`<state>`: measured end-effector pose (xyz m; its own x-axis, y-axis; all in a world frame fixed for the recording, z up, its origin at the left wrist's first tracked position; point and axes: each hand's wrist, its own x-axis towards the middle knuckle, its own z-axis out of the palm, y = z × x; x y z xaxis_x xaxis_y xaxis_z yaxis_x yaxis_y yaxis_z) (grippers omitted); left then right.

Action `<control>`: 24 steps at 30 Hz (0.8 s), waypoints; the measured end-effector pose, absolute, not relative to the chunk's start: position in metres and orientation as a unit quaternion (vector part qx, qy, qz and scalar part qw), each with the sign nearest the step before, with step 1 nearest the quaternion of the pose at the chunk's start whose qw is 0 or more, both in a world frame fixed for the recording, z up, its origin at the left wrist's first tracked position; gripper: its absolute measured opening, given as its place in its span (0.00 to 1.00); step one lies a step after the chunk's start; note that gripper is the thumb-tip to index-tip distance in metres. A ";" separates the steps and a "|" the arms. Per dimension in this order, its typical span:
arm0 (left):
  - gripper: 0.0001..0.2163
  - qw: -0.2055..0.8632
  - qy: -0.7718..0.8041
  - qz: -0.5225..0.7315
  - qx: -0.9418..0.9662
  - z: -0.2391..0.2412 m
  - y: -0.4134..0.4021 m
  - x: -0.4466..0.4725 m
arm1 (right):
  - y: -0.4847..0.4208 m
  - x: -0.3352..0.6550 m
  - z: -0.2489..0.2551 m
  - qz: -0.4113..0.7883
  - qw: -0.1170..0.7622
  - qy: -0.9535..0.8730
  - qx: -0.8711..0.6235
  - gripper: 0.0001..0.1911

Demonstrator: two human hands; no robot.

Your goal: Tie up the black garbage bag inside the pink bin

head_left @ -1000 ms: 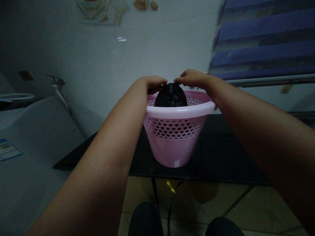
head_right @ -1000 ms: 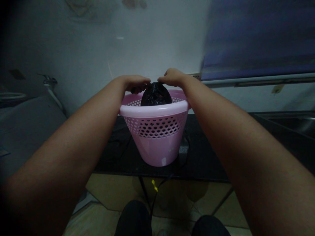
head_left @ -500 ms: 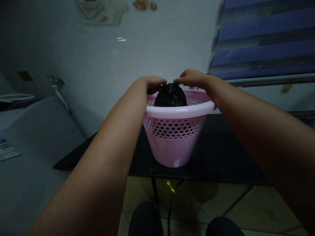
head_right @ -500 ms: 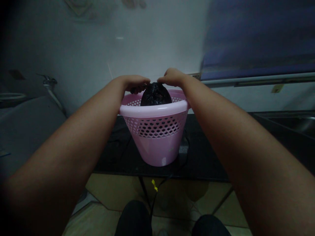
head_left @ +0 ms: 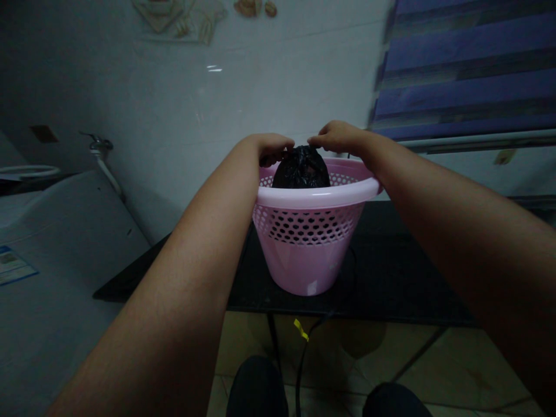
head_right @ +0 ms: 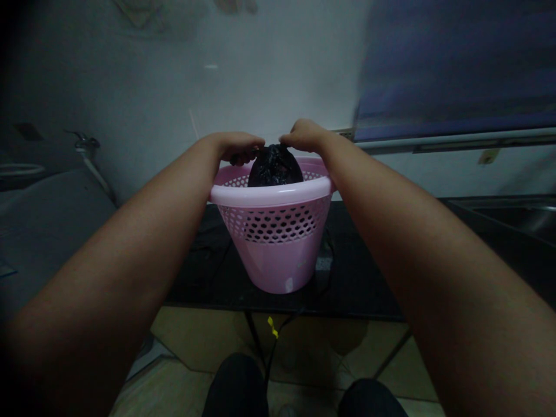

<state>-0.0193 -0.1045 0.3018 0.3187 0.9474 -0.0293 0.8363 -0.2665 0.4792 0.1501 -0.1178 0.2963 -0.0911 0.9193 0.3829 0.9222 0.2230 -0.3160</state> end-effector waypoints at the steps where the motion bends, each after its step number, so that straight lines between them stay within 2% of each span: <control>1: 0.11 0.212 0.569 0.130 0.784 0.302 -0.105 -0.019 | -0.118 0.150 0.296 -0.004 0.257 -0.739 -0.623 0.20; 24: 0.12 0.215 0.570 0.129 0.782 0.302 -0.105 -0.019 | -0.118 0.151 0.295 -0.009 0.260 -0.732 -0.630 0.20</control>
